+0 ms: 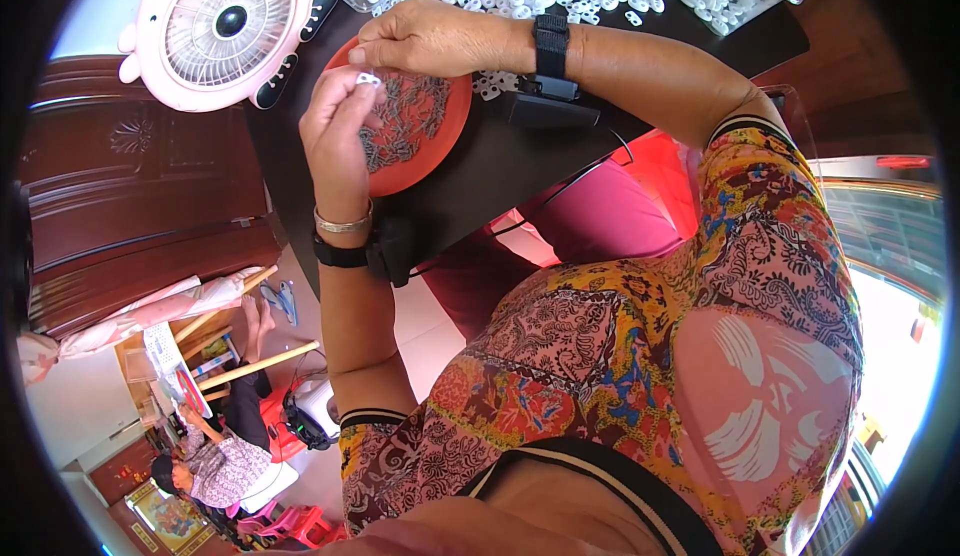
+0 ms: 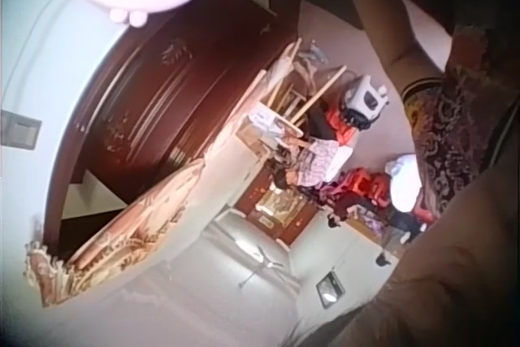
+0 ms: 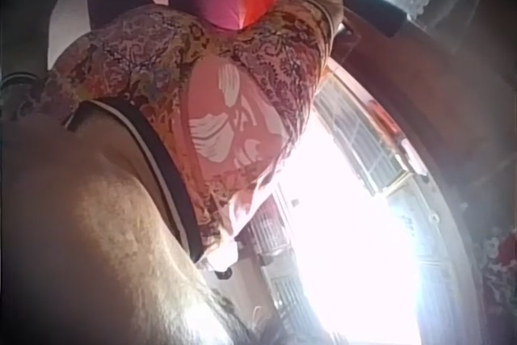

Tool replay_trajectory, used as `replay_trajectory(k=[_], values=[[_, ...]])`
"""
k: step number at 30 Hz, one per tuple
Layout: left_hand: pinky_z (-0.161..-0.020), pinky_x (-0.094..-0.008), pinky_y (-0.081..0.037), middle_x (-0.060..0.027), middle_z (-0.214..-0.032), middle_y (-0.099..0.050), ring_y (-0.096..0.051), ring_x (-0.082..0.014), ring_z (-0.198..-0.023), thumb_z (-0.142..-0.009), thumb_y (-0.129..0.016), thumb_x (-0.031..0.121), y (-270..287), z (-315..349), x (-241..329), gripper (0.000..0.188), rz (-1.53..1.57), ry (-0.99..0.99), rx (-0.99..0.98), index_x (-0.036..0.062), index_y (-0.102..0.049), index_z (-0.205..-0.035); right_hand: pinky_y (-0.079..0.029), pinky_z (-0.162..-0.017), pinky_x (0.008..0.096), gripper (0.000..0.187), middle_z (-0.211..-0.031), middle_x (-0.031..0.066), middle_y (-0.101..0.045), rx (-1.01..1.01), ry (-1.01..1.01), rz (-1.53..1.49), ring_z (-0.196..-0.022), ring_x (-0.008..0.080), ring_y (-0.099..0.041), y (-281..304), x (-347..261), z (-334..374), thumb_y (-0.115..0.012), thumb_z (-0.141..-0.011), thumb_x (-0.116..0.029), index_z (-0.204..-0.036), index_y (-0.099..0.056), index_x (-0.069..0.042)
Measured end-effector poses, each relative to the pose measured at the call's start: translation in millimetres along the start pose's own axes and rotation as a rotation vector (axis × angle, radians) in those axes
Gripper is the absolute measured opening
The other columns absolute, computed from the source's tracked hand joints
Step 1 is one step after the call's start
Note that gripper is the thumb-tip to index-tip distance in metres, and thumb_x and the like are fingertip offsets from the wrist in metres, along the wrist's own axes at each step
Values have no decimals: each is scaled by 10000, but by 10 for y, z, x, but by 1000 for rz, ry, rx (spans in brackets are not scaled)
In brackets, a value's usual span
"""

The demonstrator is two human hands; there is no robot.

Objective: Assembling small white plastic components by inserting metal rings.

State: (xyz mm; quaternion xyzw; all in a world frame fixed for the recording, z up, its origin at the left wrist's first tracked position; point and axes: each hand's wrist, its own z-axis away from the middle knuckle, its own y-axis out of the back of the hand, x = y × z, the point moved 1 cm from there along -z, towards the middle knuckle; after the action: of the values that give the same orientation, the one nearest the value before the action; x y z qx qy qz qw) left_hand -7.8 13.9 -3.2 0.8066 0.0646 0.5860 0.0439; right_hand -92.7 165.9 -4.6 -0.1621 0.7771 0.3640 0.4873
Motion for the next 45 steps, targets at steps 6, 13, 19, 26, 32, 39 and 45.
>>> replay_trajectory(k=[6,13,19,26,32,39,45], values=[[-546,-200,-385,-24,-765,-555,-489,-63,-615,-846,-558,42,-5,3,-4,75,73,68,-51,-18,-585,-811,-395,-578,204,337,-677,-41,-477,-99,12,-130,-633,32,-437,-56,27,7,-470,-996,-308,-790,-538,-50],[-588,-243,-378,-59,-731,-573,-505,-114,-636,-883,-489,115,94,-14,17,174,191,181,-67,-27,-587,-861,-417,-633,188,255,-778,-45,-518,-177,-32,-253,-723,28,-476,-61,41,19,-486,-990,-284,-879,-537,-60],[-567,-246,-374,-64,-734,-566,-499,-123,-622,-898,-463,134,112,-16,16,180,282,163,-74,-14,-561,-871,-434,-689,199,176,-801,-30,-537,-151,1,-259,-762,42,-497,-46,6,12,-535,-965,-199,-902,-537,-34],[-502,-223,-336,-46,-677,-530,-474,-114,-560,-921,-466,165,174,-27,19,197,341,176,84,3,-559,-860,-451,-710,204,177,-806,-16,-568,-79,51,-292,-772,42,-530,58,7,-2,-560,-952,-199,-924,-559,-24],[-460,-199,-311,-15,-625,-514,-456,-83,-510,-918,-481,164,101,-8,61,191,127,244,-2,16,-590,-867,-439,-669,200,217,-773,-21,-559,-133,-30,-229,-733,40,-516,98,-68,11,-533,-965,-219,-886,-574,-22],[-434,-189,-294,6,-596,-506,-433,-51,-483,-902,-505,137,43,-6,63,169,175,272,-33,45,-564,-774,-442,-658,215,218,-755,-24,-545,-107,108,-55,-709,47,-501,77,-70,15,-533,-964,-212,-875,-579,-18],[-439,-204,-276,13,-577,-457,-381,-57,-477,-885,-477,114,90,-19,64,186,152,237,-42,54,-502,-711,-465,-668,242,136,-747,-2,-582,-80,130,-42,-729,63,-547,119,-60,19,-595,-922,-147,-890,-585,-15]])
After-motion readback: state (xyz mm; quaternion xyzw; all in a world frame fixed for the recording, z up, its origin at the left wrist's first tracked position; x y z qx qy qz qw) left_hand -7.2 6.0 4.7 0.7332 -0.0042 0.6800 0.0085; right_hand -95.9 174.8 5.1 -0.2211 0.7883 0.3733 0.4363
